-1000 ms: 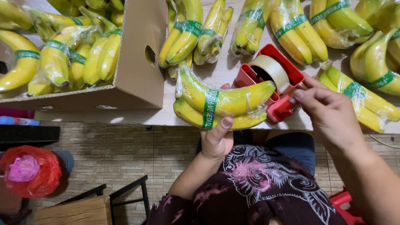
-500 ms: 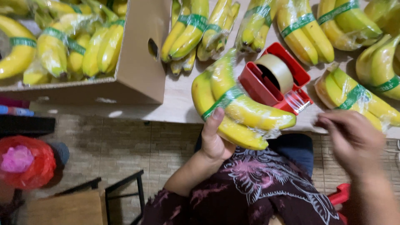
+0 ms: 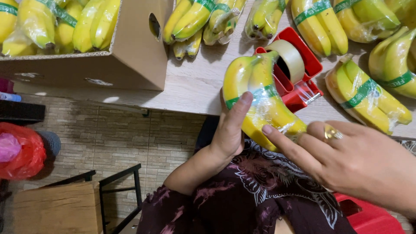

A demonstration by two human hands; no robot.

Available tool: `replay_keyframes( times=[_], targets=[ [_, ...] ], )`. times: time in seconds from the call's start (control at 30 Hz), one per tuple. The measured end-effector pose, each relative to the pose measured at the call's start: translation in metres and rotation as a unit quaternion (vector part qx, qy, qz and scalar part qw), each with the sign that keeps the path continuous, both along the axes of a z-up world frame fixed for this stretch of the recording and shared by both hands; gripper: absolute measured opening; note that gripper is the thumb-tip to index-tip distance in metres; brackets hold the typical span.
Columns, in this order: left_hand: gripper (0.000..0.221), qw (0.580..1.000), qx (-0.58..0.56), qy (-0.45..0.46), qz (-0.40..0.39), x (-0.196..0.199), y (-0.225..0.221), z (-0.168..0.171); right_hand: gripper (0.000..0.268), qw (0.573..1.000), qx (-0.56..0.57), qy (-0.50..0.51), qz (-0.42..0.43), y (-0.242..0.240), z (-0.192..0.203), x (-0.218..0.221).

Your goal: Taping bunches of bananas with a manual dispenser and placing them into a shipping box.

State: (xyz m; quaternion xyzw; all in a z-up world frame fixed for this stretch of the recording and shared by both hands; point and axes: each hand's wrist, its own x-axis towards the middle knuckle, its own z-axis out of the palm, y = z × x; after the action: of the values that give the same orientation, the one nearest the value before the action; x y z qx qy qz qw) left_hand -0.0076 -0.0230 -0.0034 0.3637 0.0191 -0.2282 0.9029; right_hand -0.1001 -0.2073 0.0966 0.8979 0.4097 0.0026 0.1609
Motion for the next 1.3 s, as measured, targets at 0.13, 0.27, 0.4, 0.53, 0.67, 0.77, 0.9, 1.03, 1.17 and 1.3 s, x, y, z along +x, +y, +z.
replay_keyframes(
  times=[0.13, 0.27, 0.4, 0.53, 0.67, 0.77, 0.9, 1.03, 1.17, 1.3],
  targets=[
    [0.065, 1.000, -0.005, -0.011, -0.006, -0.005, -0.001, 0.005, 0.120, 0.996, -0.050, 0.067, -0.028, -0.015, -0.012, 0.018],
    [0.066, 1.000, 0.005, -0.029, -0.001, -0.003, 0.003, 0.001, 0.069, 0.990, 0.061, 0.085, -0.097, -0.011, -0.002, 0.038],
    [0.089, 0.973, 0.094, -0.207, -0.028, -0.003, 0.013, 0.014, 0.057, 0.927, 0.145, 0.219, -0.268, -0.006, 0.000, 0.054],
    [0.095, 0.967, 0.082, -0.236, -0.055, -0.006, 0.025, 0.014, 0.101, 0.887, 0.131, 0.230, -0.379, -0.023, -0.019, 0.061],
    [0.093, 0.971, -0.008, -0.233, -0.047, -0.007, 0.025, 0.007, 0.056, 0.706, 0.337, 0.438, -0.443, -0.025, -0.042, 0.052],
    [0.090, 0.974, -0.115, -0.164, -0.106, -0.005, 0.019, -0.011, 0.028, 0.647, 0.455, 0.508, -0.340, -0.035, -0.065, 0.038],
    [0.069, 0.973, -0.199, -0.075, -0.095, -0.006, 0.019, -0.037, 0.008, 0.675, 0.536, 0.097, -0.497, -0.055, -0.080, 0.028],
    [0.069, 0.983, -0.162, -0.079, -0.042, -0.005, 0.018, -0.029, 0.031, 0.761, 0.403, 0.096, -0.500, -0.051, -0.089, 0.033],
    [0.068, 0.981, -0.166, -0.073, -0.065, -0.006, 0.016, -0.033, 0.033, 0.682, 0.460, 0.150, -0.548, -0.035, -0.082, 0.044],
    [0.062, 0.984, -0.130, -0.116, -0.046, -0.007, 0.018, -0.029, 0.013, 0.550, 0.586, 0.175, -0.568, -0.031, -0.076, 0.042]
  ],
)
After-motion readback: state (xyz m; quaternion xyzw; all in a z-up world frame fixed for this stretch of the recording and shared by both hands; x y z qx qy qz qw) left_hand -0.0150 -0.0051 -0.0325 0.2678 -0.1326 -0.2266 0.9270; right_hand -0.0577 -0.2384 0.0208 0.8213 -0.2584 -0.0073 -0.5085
